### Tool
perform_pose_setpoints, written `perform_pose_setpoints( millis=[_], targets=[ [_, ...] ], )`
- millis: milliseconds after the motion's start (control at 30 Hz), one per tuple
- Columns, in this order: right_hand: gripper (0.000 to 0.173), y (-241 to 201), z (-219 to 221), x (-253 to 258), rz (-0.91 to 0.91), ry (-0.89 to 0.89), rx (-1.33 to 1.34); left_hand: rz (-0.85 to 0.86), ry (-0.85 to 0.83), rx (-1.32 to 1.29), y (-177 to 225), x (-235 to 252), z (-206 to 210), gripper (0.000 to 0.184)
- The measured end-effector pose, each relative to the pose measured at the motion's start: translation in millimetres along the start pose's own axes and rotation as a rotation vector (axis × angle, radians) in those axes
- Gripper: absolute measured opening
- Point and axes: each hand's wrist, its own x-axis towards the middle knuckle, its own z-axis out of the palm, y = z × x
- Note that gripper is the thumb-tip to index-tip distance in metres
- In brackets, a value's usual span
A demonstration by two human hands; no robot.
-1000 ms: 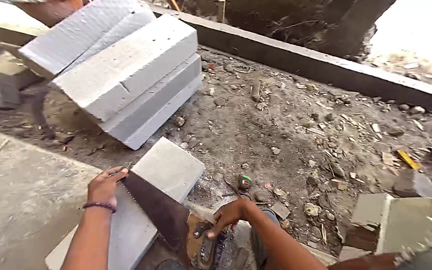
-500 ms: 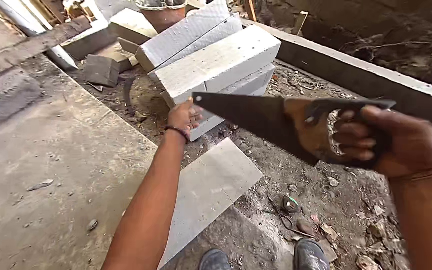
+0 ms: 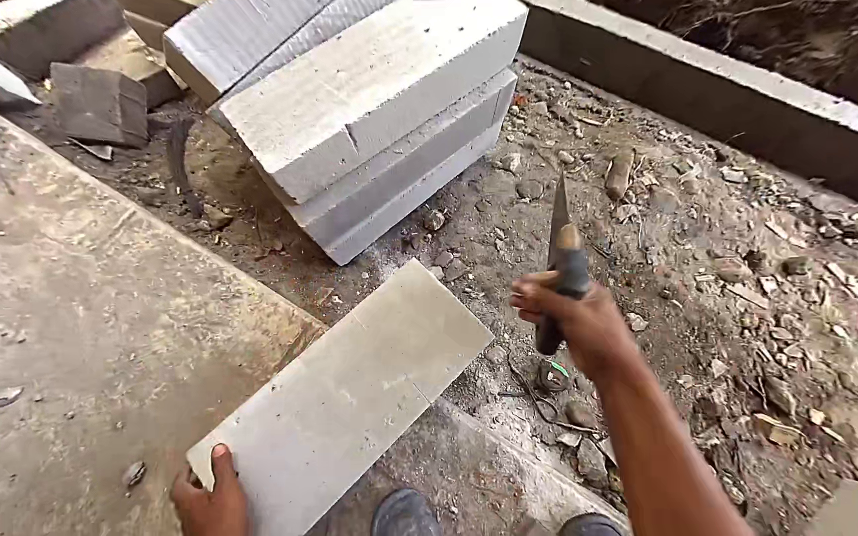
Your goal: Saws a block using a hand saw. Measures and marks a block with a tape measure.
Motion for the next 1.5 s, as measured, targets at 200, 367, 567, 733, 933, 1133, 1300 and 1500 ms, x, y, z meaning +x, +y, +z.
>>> perform_pose_setpoints(
  millis=[200,367,567,733,933,1133,1300,1500],
  targets=[
    [0.047,68.6,38.0,10.3,0.028,-0.108,-0.589,-0.154,0.007,0.059,13.1,-7.9,11.8,0.086],
    [0.043,71.8,49.3,20.1,-0.025,-0.071,-0.711,-0.236,-0.004,0.063,24.7,-10.6,10.4,0.082],
    [0.039,61.3,49.4,28.2,-0.085,-0.077,-0.745,-0.331,-0.014,0.084,39.3,-27.0,5.7,0.081],
    [0.041,62.1,46.2,36.8,-0.128,-0.104,-0.716,-0.422,-0.006,0.076,39.1,-48.1,7.9,0.082],
    [0.046,65.1,28.1,40.3,-0.131,-0.110,-0.712,-0.410,-0.010,0.081,37.9,-68.3,17.9,0.082],
    [0.043,22.4,26.6,19.5,-0.080,0.030,-0.453,-0.349,-0.065,0.083,36.4,-65.1,15.0,0.085],
    [0.041,-35.9,-16.6,-0.4,-0.126,-0.017,-0.156,-0.331,-0.351,0.379,58.7,-56.2,-27.2,0.090],
    [0.040,-24.6,-52.8,-3.3,-0.249,-0.131,-0.163,-0.027,-0.614,0.583,111.6,-49.9,-123.7,0.074]
  ],
)
